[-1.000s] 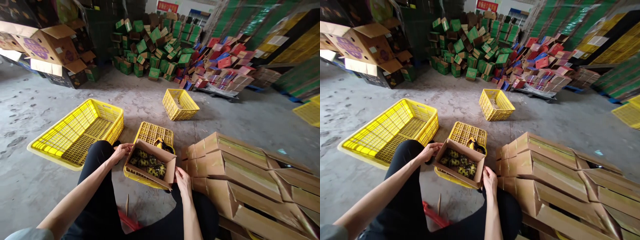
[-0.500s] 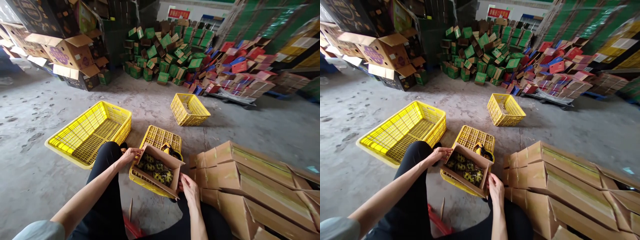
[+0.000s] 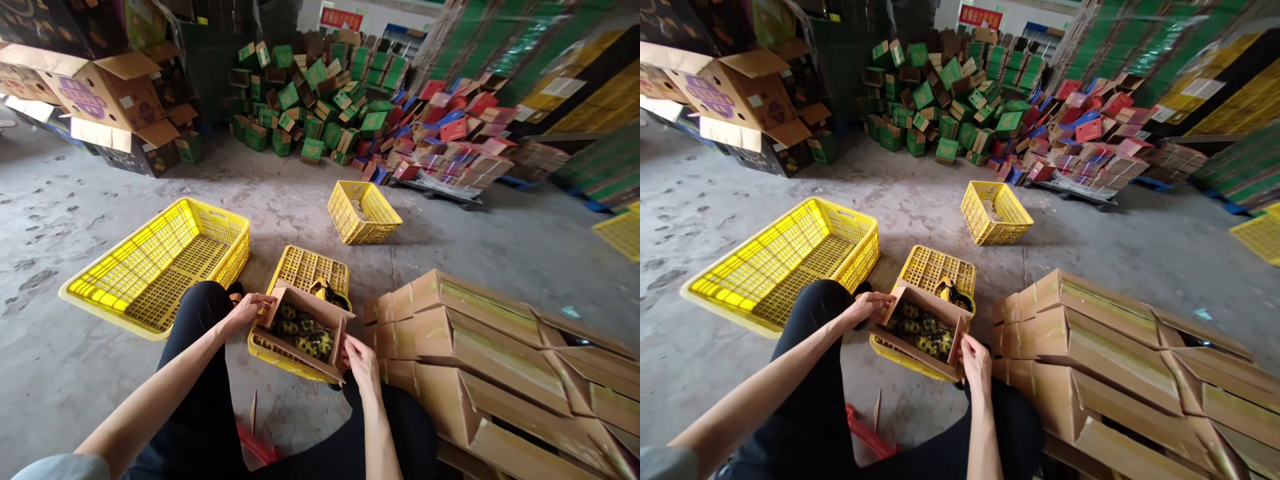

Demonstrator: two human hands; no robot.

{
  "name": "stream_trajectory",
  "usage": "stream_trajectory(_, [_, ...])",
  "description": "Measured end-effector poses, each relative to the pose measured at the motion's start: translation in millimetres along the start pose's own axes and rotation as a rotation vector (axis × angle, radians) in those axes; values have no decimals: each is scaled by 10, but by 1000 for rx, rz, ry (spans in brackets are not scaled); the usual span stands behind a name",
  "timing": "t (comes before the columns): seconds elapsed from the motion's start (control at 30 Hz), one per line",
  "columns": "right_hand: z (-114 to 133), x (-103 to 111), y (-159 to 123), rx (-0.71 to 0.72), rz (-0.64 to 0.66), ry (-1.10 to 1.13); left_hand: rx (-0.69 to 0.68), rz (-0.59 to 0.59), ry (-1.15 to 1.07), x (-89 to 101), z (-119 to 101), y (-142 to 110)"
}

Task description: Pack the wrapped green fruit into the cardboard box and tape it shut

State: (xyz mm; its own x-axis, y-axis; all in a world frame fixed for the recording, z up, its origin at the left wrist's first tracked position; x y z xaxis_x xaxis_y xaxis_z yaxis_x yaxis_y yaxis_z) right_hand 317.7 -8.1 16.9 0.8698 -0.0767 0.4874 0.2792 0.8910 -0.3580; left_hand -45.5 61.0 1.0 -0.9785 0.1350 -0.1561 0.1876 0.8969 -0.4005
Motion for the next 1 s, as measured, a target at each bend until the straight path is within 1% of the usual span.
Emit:
stream_trajectory(0.23, [47,-22,-25,-10,16,-1,-39,-12,69,-1,51,35])
stream_trajectory(0.47, [45,-19,-22,23,0,49,-137,15,219,0,71,103])
stream_trajectory(0.7, [20,-54,16,94,-11,-44,-254,35,373,-4,119,154])
stream_trajectory(1.0, [-94,-123,121,167,-25,-153,-346,66,545,-40,216,213])
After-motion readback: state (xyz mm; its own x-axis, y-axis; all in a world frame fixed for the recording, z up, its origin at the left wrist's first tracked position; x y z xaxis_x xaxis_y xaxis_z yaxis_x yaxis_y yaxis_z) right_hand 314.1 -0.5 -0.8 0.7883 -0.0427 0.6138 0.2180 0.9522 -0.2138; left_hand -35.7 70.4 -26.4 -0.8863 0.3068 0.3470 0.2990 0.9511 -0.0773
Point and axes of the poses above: each hand's wrist, its own y-axis towards the middle knuckle, its own x-axis out of the back of the hand, z = x × y, the point moved 6 cm from there along y, towards the middle knuckle, and after that the axes turned 1 degree about -y, right-handed, at the moved point
